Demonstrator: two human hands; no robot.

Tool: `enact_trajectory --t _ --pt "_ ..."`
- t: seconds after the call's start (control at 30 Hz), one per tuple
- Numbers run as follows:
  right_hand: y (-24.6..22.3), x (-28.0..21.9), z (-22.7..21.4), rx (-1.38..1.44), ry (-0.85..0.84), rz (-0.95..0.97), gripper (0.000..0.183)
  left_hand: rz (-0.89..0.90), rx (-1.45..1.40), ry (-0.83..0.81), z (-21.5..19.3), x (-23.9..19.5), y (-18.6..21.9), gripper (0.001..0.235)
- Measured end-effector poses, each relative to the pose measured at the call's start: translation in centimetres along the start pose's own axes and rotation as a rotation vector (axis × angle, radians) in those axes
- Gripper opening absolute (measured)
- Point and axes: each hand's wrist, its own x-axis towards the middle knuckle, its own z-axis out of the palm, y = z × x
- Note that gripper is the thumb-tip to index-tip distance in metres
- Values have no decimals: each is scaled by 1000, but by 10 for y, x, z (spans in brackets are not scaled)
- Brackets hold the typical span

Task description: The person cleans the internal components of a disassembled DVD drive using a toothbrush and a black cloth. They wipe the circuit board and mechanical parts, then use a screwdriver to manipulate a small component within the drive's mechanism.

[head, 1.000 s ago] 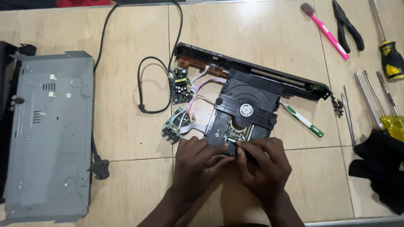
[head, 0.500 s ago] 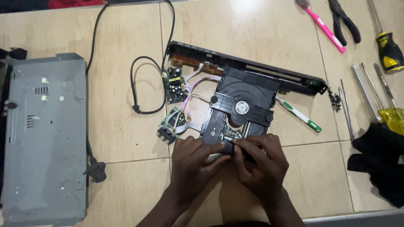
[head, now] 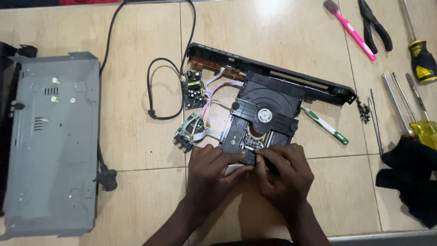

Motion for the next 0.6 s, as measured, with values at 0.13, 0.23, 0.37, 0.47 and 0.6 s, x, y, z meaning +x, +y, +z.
enact_trajectory --t 0.13,0.23,0.37,0.47,0.6 --pt "-3 3 -1 -1 46 16 9 18 2 44 -5 6 5 27" --pt "-6 3 -2 -5 47 -2 8 9 -5 39 -5 2 6 27" --pt "-4 5 1 -39 36 -34 6 8 -21 30 -3 2 4 27" --pt "-2 4 1 -28 44 -29 6 10 -22 28 -7 6 6 26" --pt "-2 4 -1 8 56 13 7 11 -7 25 -5 4 4 27"
